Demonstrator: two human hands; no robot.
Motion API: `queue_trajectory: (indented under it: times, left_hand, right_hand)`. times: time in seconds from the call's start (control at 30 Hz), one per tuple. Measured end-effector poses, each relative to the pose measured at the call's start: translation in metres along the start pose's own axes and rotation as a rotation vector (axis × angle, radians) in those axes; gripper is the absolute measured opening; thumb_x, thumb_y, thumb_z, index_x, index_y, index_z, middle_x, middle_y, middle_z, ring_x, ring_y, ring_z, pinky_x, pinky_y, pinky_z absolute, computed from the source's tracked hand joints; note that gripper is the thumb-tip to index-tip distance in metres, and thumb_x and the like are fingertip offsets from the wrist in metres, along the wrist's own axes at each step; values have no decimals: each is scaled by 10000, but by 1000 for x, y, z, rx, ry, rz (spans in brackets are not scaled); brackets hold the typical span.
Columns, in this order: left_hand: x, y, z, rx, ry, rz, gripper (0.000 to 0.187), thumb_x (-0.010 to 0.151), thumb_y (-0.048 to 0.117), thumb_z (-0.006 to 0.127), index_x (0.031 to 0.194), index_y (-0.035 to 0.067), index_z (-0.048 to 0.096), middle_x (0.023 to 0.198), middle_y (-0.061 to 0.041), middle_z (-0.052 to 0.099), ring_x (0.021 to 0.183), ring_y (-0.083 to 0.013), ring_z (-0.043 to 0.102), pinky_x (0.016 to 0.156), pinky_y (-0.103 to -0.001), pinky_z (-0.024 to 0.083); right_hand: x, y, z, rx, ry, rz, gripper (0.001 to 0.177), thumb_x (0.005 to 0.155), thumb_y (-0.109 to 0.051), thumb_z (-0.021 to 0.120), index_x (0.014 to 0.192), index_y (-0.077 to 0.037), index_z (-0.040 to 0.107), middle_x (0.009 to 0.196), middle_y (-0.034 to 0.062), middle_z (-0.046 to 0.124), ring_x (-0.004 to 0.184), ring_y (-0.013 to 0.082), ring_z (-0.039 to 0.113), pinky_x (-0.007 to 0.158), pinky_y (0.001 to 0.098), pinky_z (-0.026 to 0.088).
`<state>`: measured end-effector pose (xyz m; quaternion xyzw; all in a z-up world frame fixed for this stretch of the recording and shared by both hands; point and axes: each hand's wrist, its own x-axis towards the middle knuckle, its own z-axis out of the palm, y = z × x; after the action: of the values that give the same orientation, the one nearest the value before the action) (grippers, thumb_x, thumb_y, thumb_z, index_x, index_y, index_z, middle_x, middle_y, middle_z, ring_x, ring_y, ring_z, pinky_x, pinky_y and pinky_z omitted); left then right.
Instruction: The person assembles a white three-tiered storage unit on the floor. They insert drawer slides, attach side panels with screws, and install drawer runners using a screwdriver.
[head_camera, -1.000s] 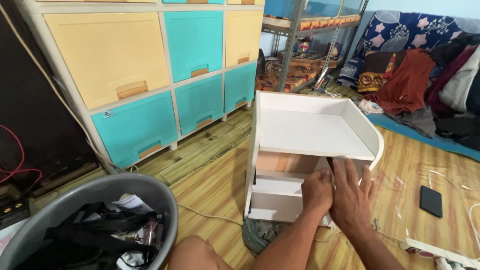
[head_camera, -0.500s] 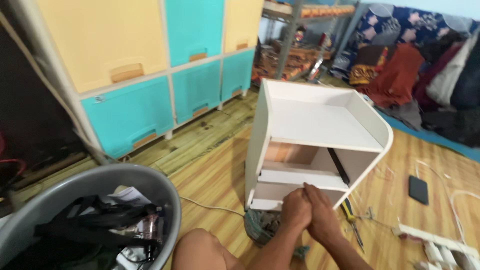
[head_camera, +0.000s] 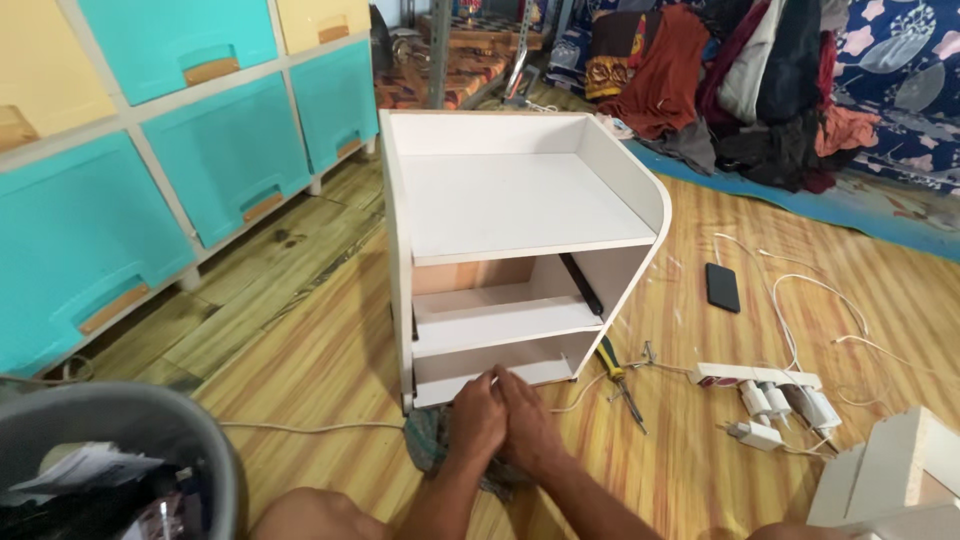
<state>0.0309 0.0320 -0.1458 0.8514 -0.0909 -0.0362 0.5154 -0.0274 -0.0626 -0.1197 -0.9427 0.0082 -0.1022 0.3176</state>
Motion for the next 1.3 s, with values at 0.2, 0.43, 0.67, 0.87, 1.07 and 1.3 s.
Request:
queue_trajectory:
  times: [0.2,0.43,0.67,0.87,1.07,1.3]
  left_hand:
    - [-2,-63,27,265,-81,-45,292,933,206,505,1006,35,729,1075,-244,700,1057,-441,643,933,-530,511]
    - [4,-56,14,394,-321,-161,285,860,195,609,909,-53,742,1003,-307,692,991,-443,696,881,-467,606]
    - [-17,17,-51,101,213,-616,448,903,451,612,1028,40,738,1100,-220,712,1081,-414,661,970,-507,522]
    - [0,9,-43,45,409,-749,567,894,508,679,1242,65,613,1346,-174,544,1278,-342,529,1052,-470,468]
    - [9,-56,-20,86,579,-667,498,844,147,762,1291,24,581,1278,-187,583,1254,-369,532,1052,-470,446]
    - [12,-103,-12,91,421,-494,400,869,137,735,1265,146,676,1183,-140,647,1142,-351,617,970,-457,503]
  right_hand:
    - [-4,16,32,173,-190,36,884,753,-243,814,1475,-7,362,1359,260,584,1228,431,562,1008,465,474]
    - [14,59,37,-119,-447,161,349,778,-292,730,1046,-70,741,1061,203,743,1038,409,677,912,470,538]
    - [45,93,29,64,-92,449,387,795,-326,745,1127,-130,780,1089,114,791,997,285,746,883,390,573]
    - [60,53,31,663,-144,681,544,926,-252,676,1438,-90,590,1235,192,780,953,430,719,822,497,595]
    - [60,24,41,357,-289,365,520,933,-171,604,1451,-146,562,1392,67,664,1198,212,683,1022,298,524]
    - [50,31,84,364,-334,150,485,926,-127,656,1400,-74,566,1253,169,666,1178,283,663,1008,345,520]
